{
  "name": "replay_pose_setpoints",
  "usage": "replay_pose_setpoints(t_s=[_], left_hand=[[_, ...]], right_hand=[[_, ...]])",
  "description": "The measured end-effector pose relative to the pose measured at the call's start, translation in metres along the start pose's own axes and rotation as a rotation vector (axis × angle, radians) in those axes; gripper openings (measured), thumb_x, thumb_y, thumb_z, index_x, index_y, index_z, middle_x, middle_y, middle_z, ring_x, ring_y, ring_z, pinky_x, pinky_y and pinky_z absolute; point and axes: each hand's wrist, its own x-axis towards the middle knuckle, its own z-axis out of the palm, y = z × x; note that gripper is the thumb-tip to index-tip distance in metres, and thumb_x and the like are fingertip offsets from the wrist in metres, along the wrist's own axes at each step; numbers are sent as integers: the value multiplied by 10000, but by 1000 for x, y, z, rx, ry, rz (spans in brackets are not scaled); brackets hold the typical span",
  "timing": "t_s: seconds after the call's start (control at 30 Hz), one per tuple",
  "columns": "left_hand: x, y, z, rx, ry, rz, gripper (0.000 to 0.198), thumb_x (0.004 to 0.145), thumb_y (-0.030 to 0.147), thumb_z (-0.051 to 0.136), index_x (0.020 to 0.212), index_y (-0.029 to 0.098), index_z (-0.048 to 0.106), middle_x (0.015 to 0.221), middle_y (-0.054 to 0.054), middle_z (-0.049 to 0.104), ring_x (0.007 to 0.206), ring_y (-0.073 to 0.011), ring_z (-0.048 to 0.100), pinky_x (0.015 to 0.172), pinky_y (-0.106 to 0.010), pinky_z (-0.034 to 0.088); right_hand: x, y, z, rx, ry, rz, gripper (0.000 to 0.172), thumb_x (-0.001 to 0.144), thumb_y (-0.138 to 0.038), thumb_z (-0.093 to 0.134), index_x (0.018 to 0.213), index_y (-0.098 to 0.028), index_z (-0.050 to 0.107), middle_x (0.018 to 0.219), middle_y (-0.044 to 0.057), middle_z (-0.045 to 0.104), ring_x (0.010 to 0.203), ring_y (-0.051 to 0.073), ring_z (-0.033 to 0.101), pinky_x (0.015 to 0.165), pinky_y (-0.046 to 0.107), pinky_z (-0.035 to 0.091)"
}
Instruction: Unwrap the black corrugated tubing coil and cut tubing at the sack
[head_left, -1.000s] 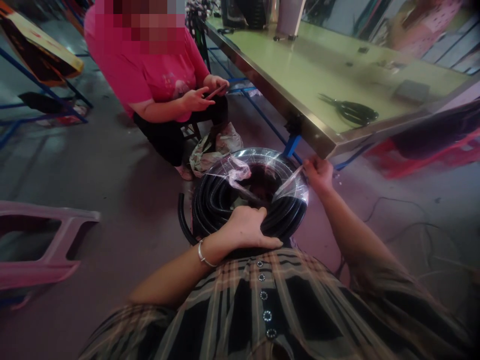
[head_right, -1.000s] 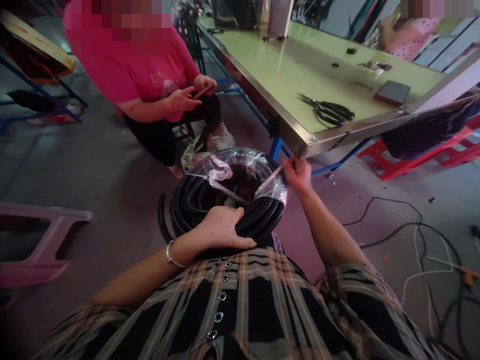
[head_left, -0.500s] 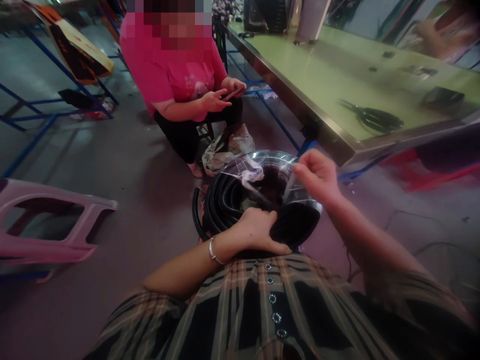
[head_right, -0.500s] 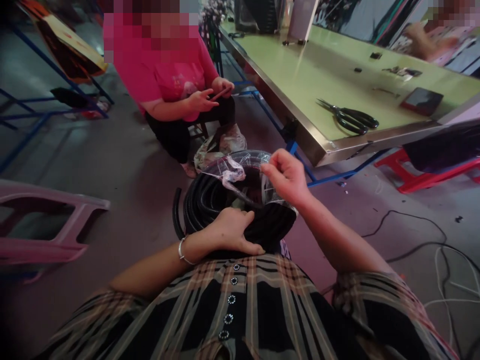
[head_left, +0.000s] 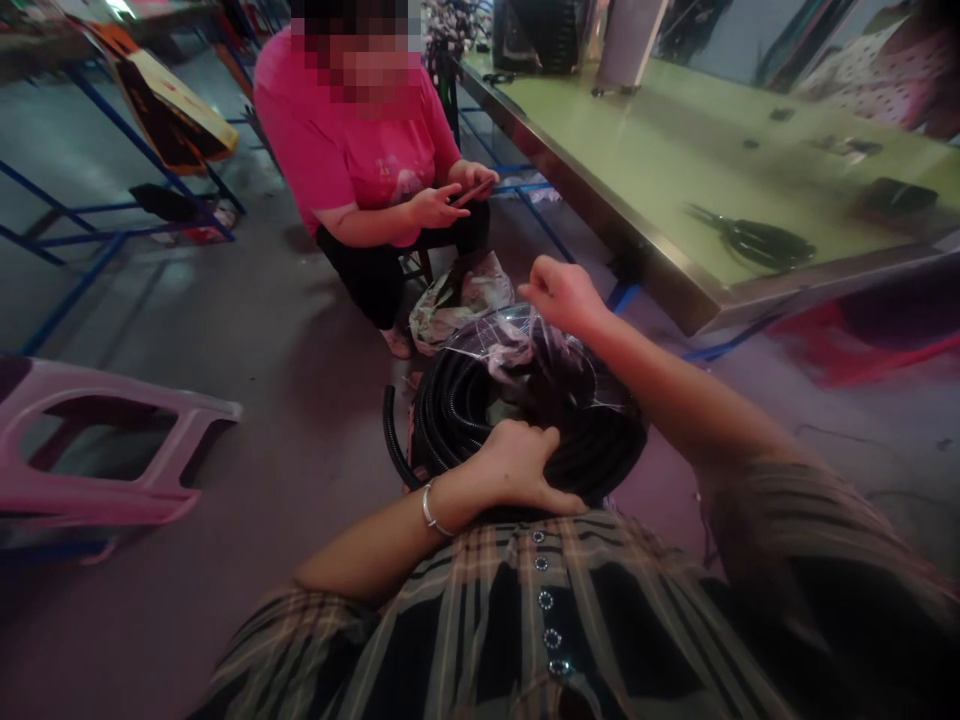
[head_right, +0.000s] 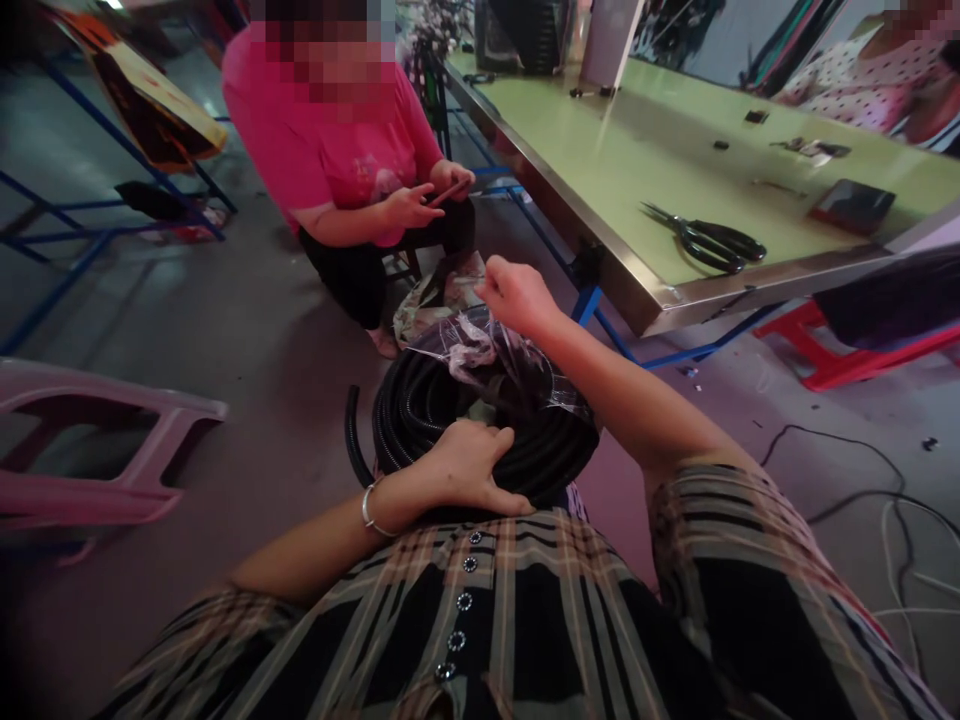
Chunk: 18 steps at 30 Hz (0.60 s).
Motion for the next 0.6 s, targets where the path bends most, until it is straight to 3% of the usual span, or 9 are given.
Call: replay_pose_setpoints(t_s=[0.17, 0.33, 0.4, 0.5, 0.6], left_hand=[[1, 1, -5, -59, -3, -22, 899, 671, 961, 599, 1049, 152, 702, 946, -134, 747, 899, -330, 724, 822, -404, 561], [1, 2, -9, -72, 45, -10, 884, 648, 957, 629, 994, 148, 714, 985, -144, 737, 938, -337, 709, 872, -416, 553], [1, 2, -8, -75, 51, -20, 902, 641, 972, 617, 999, 149, 714, 997, -148, 740, 945, -337, 711, 881, -416, 552], [3, 0, -6, -97, 16, -47, 927, 635, 999, 581, 1000, 157, 714, 950, -135, 745, 898, -326, 722, 840, -403, 557], [2, -1, -5, -107, -3, -73, 944, 626, 1008, 572, 1013, 160, 718, 922, -126, 751, 859, -323, 732, 798, -394, 560]], right_hand=[[-41, -16, -6, -158, -249, -153, 314, 942, -481, 683, 1062, -192, 666, 963, 78, 698, 870, 219, 606, 740, 295, 359], [-68, -49, 22, -376, -378, -267, 554, 914, -598, 708, 1266, -183, 603, 1212, 173, 642, 1003, 288, 609, 769, 308, 390], [-67, -56, 36, -448, -401, -258, 490, 968, -538, 655, 1278, -163, 590, 1229, 197, 631, 1022, 305, 619, 774, 319, 404], [-59, -60, 48, -503, -452, -253, 274, 1050, -282, 487, 1235, -122, 612, 1180, 220, 659, 1007, 300, 649, 774, 332, 417], [-52, -56, 43, -476, -513, -221, 298, 1028, -144, 400, 1185, -103, 650, 1102, 214, 704, 958, 280, 678, 754, 328, 419]])
